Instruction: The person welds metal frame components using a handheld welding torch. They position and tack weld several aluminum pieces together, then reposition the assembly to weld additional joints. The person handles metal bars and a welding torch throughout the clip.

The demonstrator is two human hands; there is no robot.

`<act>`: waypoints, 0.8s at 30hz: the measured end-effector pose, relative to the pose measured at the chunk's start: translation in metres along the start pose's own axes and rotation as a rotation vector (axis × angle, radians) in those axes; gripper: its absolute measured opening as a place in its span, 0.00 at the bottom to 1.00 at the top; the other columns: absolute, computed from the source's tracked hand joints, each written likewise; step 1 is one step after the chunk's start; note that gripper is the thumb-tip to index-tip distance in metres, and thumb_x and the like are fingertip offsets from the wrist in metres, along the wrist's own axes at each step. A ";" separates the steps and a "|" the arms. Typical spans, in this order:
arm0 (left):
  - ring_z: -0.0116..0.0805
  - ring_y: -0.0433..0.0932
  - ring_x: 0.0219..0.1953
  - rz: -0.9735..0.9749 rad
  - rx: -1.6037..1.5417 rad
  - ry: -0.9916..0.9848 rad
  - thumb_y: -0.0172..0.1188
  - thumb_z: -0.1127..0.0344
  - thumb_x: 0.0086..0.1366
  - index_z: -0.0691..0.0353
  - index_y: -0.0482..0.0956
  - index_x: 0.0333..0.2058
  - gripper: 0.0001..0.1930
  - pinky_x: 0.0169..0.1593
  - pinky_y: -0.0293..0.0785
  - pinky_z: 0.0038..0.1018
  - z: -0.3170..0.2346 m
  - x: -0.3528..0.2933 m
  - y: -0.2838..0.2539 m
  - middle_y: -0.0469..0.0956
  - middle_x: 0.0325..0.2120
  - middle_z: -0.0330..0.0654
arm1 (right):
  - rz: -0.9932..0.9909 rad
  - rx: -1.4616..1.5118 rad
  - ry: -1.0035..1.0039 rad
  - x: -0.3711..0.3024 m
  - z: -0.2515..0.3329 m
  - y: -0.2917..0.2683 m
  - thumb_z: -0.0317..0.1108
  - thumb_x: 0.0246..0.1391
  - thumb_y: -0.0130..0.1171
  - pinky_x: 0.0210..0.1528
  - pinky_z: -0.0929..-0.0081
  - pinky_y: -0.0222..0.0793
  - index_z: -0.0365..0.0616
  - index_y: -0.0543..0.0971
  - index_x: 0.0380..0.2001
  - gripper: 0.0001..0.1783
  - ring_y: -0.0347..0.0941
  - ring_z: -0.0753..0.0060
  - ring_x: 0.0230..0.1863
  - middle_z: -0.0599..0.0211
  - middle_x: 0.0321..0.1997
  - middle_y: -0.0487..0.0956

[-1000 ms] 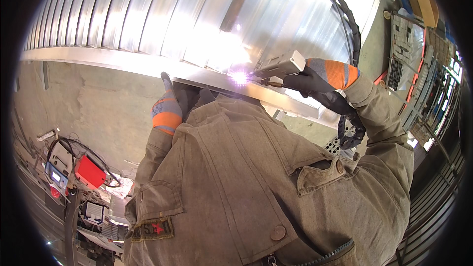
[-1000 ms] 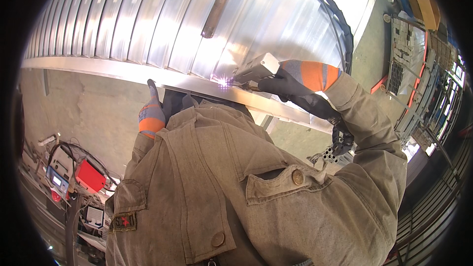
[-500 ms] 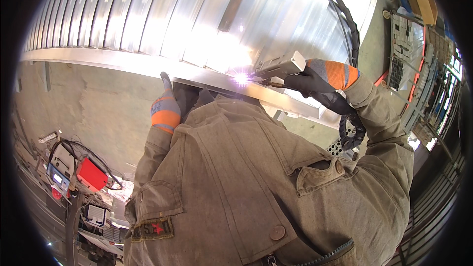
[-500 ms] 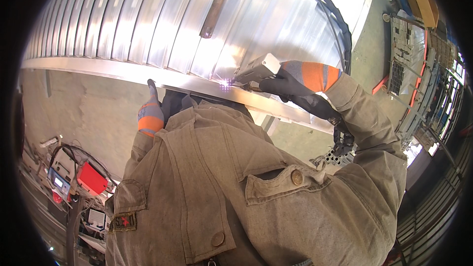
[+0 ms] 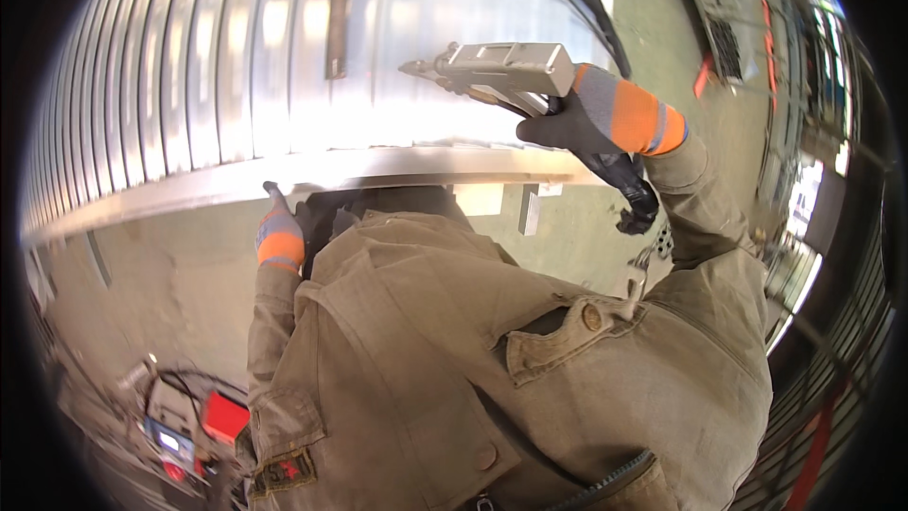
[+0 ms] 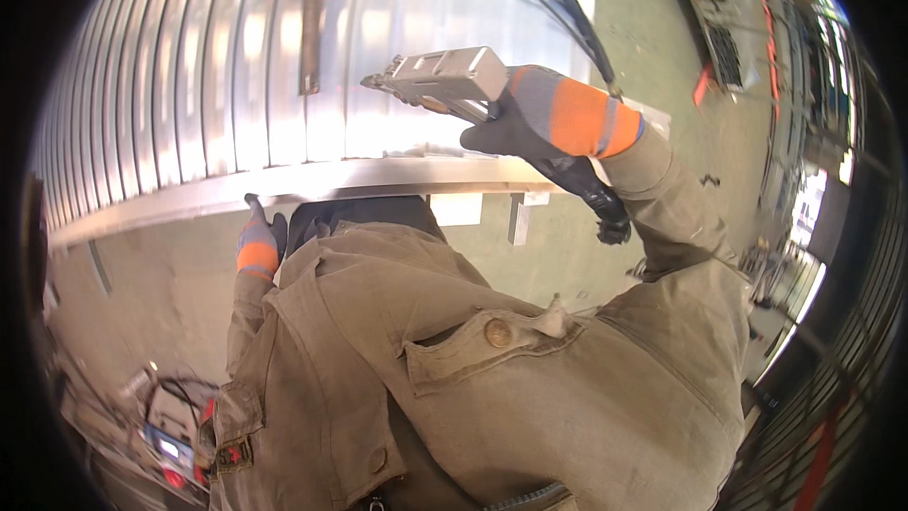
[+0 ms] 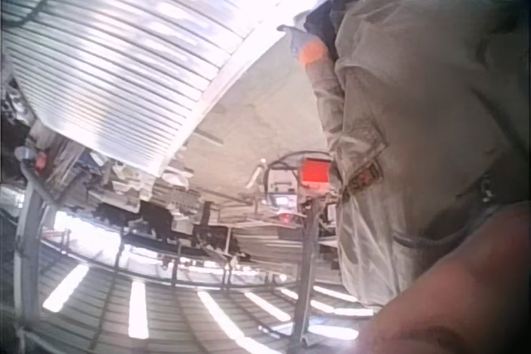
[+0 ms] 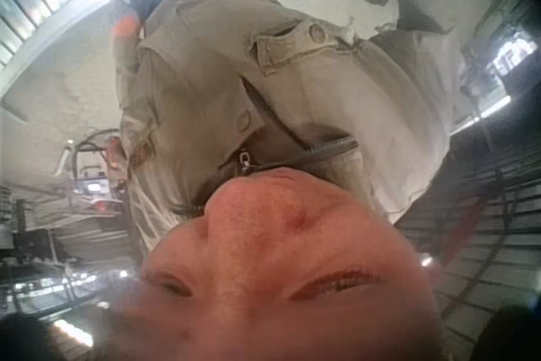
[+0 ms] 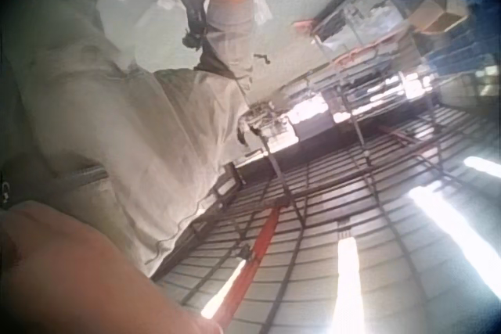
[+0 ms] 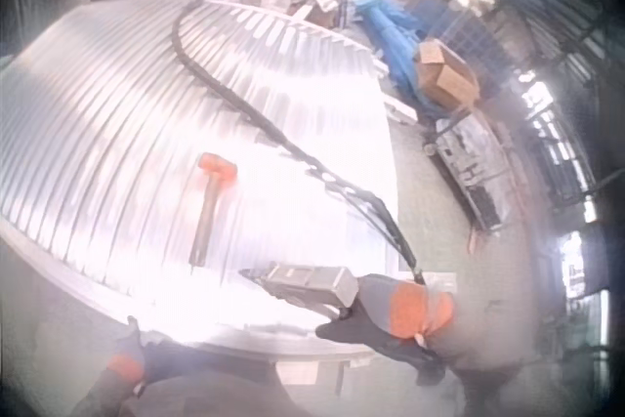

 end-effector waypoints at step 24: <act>0.64 0.81 0.59 -0.215 0.328 0.376 0.52 0.44 0.74 0.69 0.47 0.78 0.46 0.64 0.75 0.47 0.025 0.029 0.003 0.81 0.55 0.69 | -1.021 -0.131 0.105 -0.310 -0.009 0.286 0.28 0.60 0.71 0.59 0.59 0.76 0.41 0.77 0.62 0.27 0.79 0.45 0.58 0.53 0.59 0.82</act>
Point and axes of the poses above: each hand's wrist, its own x-axis towards the middle knuckle, its own y-axis out of the palm, z = x × y, the point moved 4 cm from there along x, towards the middle knuckle
